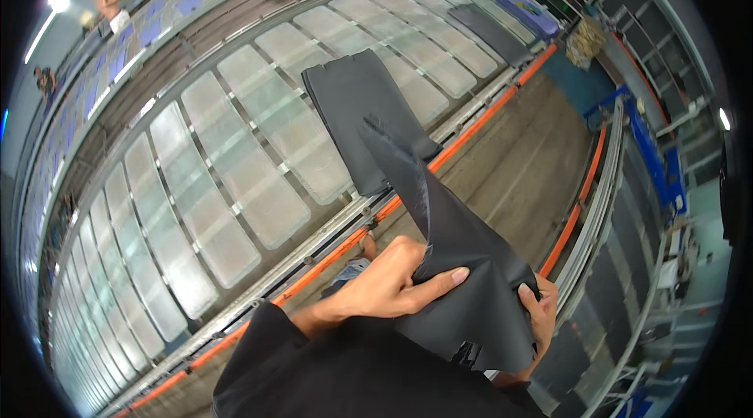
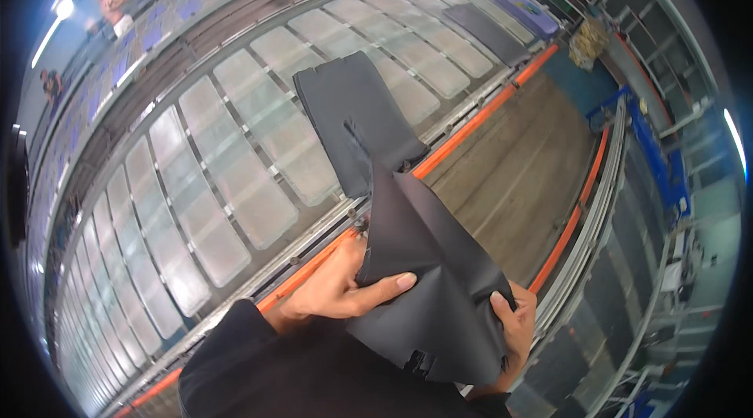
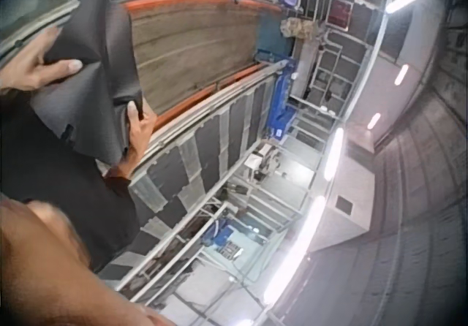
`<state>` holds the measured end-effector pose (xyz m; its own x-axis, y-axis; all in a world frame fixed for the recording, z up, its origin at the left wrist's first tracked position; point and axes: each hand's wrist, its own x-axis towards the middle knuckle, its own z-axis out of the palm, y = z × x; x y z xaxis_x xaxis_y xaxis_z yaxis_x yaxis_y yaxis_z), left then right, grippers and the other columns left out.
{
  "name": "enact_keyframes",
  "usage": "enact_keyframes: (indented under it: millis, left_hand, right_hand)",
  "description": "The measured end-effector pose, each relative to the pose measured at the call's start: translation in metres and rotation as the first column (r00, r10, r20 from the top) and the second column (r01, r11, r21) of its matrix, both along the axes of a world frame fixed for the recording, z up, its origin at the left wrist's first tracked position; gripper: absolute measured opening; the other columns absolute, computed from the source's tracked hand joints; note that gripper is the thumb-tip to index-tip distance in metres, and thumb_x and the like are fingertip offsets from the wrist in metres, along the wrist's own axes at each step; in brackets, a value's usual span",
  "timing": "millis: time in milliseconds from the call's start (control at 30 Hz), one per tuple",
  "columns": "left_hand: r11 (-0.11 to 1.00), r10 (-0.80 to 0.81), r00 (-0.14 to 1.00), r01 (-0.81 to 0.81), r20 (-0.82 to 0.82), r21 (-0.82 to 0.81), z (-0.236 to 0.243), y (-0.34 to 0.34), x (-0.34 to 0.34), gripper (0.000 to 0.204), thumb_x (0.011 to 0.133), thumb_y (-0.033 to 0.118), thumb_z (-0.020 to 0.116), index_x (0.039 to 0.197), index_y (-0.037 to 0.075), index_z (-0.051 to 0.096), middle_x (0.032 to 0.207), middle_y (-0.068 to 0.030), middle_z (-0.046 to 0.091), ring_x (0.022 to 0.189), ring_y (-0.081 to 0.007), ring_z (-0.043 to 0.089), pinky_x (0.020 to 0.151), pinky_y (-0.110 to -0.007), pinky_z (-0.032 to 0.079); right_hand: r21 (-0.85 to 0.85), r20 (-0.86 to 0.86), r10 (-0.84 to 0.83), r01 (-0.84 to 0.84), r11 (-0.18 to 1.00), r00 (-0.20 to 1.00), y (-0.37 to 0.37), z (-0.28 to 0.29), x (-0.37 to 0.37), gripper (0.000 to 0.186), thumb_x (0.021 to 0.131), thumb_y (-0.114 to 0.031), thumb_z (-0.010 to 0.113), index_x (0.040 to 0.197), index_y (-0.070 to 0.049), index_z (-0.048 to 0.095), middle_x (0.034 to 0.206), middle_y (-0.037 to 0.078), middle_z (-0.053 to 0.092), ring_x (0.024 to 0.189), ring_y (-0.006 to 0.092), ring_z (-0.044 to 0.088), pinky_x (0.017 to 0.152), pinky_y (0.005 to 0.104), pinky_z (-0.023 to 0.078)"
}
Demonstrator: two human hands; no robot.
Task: The person picks up black rubber car mats from a conveyor belt, folds them in half, and places them back on the belt. The person repeats this process for multiple mats throughout the clip.
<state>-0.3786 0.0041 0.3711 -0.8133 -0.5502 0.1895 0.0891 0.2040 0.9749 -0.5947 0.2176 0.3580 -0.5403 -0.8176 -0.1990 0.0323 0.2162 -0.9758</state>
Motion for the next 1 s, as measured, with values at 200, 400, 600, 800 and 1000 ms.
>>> enact_keyframes:
  millis: [200, 400, 600, 800, 1000]
  left_hand:
    - [0.944, 0.251, 0.953, -0.280, -0.172, -0.175, 0.016, -0.113, -0.033, 0.043, 0.089, 0.022, 0.070, 0.060, -0.003, 0.051, 0.046, -0.0086, 0.045, 0.037, -0.0103, 0.040, 0.036, -0.029, 0.028]
    - [0.882, 0.462, 0.884, -0.450, -0.075, 0.139, -0.013, -0.190, -0.041, 0.027, 0.089, 0.019, 0.068, 0.088, -0.008, 0.063, 0.062, -0.0099, 0.062, 0.054, -0.0114, 0.056, 0.048, -0.029, 0.043]
    - [0.677, 0.554, 0.776, -0.630, 0.301, 0.381, -0.114, -0.242, -0.055, 0.038, 0.090, 0.029, 0.065, 0.096, -0.009, 0.064, 0.077, -0.0152, 0.068, 0.070, -0.0192, 0.067, 0.064, -0.033, 0.054]
    - [0.528, 0.476, 0.311, -0.849, 0.823, 0.015, -0.398, -0.228, -0.085, 0.052, 0.084, 0.040, 0.066, 0.105, -0.008, 0.066, 0.095, -0.0282, 0.068, 0.095, -0.0406, 0.067, 0.083, -0.045, 0.052]
    - [0.514, 0.476, 0.172, -0.850, 0.862, -0.115, -0.386, -0.215, -0.109, 0.049, 0.084, 0.039, 0.066, 0.104, -0.006, 0.068, 0.099, -0.0307, 0.066, 0.101, -0.0457, 0.062, 0.088, -0.047, 0.049]
  right_hand:
    - [-0.119, -0.201, 0.081, -0.106, 0.987, 0.976, -0.160, 0.013, -0.062, 0.025, 0.091, -0.016, 0.062, 0.100, 0.007, 0.067, 0.084, 0.002, 0.064, 0.076, 0.0084, 0.053, 0.073, 0.0234, 0.041]
    - [-0.264, -0.407, 0.012, -0.130, 0.956, 0.913, -0.305, -0.030, -0.116, 0.027, 0.095, -0.017, 0.058, 0.104, 0.007, 0.066, 0.090, 0.002, 0.065, 0.084, 0.0088, 0.053, 0.077, 0.0238, 0.041]
    - [-0.146, -0.449, 0.067, -0.147, 0.978, 0.891, -0.398, -0.166, -0.149, 0.026, 0.096, -0.019, 0.057, 0.103, 0.005, 0.064, 0.092, 0.009, 0.068, 0.084, 0.0147, 0.058, 0.079, 0.0310, 0.047]
    - [0.310, -0.439, 0.397, -0.279, 0.909, 0.806, -0.431, -0.349, -0.180, 0.025, 0.090, -0.021, 0.062, 0.095, 0.003, 0.063, 0.082, 0.018, 0.067, 0.078, 0.0249, 0.062, 0.074, 0.0374, 0.048]
    - [0.370, -0.352, 0.416, -0.284, 0.885, 0.839, -0.430, -0.377, -0.203, 0.025, 0.088, -0.019, 0.060, 0.101, 0.002, 0.063, 0.091, 0.024, 0.067, 0.090, 0.0405, 0.064, 0.082, 0.0461, 0.048]
